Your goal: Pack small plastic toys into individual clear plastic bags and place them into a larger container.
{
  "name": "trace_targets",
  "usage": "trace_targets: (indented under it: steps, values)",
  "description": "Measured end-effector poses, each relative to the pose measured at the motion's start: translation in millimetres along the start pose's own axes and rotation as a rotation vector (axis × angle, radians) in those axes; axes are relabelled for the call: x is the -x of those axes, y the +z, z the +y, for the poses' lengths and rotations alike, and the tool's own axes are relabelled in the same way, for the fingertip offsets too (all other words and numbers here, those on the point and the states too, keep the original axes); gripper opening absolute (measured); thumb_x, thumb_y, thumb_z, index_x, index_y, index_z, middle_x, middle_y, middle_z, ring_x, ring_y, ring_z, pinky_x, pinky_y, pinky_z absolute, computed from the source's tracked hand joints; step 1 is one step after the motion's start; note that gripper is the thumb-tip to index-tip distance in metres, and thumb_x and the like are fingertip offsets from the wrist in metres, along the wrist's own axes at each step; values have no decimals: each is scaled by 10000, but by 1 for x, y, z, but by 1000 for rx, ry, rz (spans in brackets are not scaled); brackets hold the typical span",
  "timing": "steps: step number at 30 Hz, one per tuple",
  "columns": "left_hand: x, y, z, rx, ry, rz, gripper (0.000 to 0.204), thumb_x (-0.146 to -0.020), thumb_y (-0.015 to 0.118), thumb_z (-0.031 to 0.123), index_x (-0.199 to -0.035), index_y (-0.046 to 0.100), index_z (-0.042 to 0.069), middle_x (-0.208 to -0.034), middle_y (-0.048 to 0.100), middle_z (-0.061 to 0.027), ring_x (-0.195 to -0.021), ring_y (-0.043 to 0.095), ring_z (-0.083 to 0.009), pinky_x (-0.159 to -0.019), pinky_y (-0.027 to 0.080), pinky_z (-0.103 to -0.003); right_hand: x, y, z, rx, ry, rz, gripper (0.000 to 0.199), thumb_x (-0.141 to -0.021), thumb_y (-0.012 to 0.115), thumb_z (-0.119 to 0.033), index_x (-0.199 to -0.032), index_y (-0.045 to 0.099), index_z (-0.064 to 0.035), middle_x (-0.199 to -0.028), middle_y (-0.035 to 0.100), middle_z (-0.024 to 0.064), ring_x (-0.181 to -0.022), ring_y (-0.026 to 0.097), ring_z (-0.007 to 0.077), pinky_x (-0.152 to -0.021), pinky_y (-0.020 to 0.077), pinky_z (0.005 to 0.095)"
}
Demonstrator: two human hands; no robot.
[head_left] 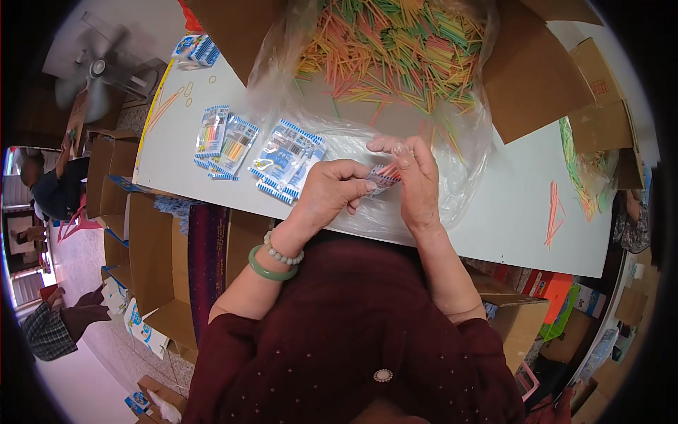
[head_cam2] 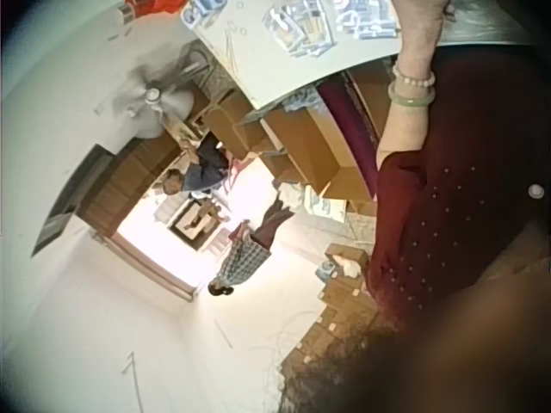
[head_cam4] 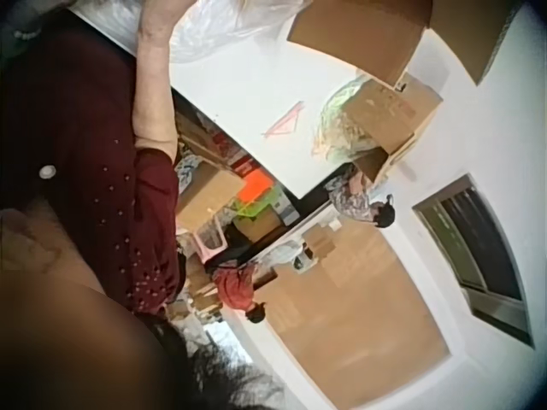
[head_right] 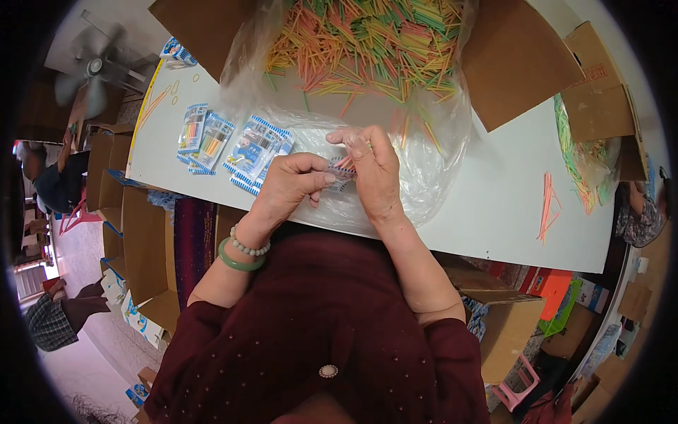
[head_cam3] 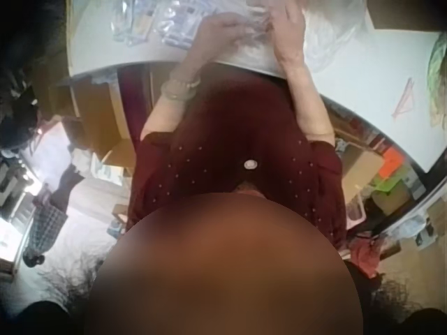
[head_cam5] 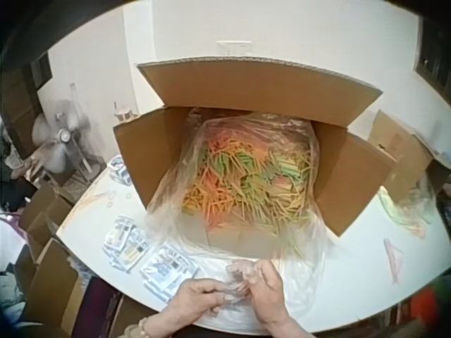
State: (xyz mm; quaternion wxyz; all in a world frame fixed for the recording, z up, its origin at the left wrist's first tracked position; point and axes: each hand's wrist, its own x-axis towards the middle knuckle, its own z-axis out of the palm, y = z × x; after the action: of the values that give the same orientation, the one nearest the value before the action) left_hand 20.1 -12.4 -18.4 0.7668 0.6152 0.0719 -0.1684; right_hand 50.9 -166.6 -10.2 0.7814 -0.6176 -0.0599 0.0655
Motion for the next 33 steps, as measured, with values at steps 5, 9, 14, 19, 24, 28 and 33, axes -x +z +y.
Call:
trace_targets:
  steps: [5, 9, 14, 19, 24, 28, 33]
  values:
    - [-1, 4, -1, -43, 9, -6, 115, -828, 646, 43, -918, 665, -28, -761, 614, -17, -588, 533, -62, -513, 456, -198, 2, 0, 3, 105, -17, -47, 211, -966, 459, -236, -873, 475, -47, -983, 657, 80, -752, 504, 78, -704, 429, 238]
    - [-10, 4, -11, -247, 487, 19, 113, -853, 610, 25, -949, 663, -5, -859, 625, -20, -752, 554, -78, -703, 457, -218, 0, -3, 7, 429, -76, -107, 225, -956, 473, -247, -937, 533, -32, -951, 646, 68, -824, 525, 108, -756, 433, 269]
    - [-8, -4, -10, 177, 345, 42, 125, -871, 582, 32, -967, 655, -5, -876, 624, -15, -835, 551, -85, -777, 434, -230, -8, -15, -2, 402, -28, -301, 265, -931, 523, -252, -1048, 550, -15, -978, 622, 51, -946, 535, 118, -866, 413, 263]
    - [-9, -8, -3, 257, 302, 17, 143, -892, 569, 54, -997, 634, -18, -930, 639, -23, -871, 565, -86, -806, 451, -241, -8, -24, -7, 487, 61, -310, 243, -848, 605, -131, -1055, 597, -4, -1000, 615, 42, -956, 549, 128, -879, 423, 271]
    - [-4, -6, 9, 224, 234, -26, 185, -871, 600, 46, -1038, 629, -28, -957, 645, -40, -877, 573, -89, -800, 462, -237, -2, -23, 3, 108, 176, -195, 209, -835, 604, -58, -1033, 620, 9, -951, 632, 32, -895, 565, 96, -818, 454, 258]
    - [-4, -26, -11, -14, 182, -24, 289, -842, 635, 31, -1122, 594, -32, -1007, 642, -62, -885, 580, -93, -804, 470, -236, 0, -18, -2, -17, 168, -171, 200, -829, 615, -58, -1019, 624, 3, -938, 638, 23, -890, 570, 98, -829, 448, 257]
    - [2, -11, 5, 153, 193, 6, 234, -831, 651, 42, -1053, 632, -30, -989, 650, -57, -855, 585, -96, -804, 467, -233, 0, -27, 5, 4, 141, -190, 191, -825, 618, -58, -1007, 628, 1, -922, 635, 21, -871, 566, 97, -823, 439, 252]
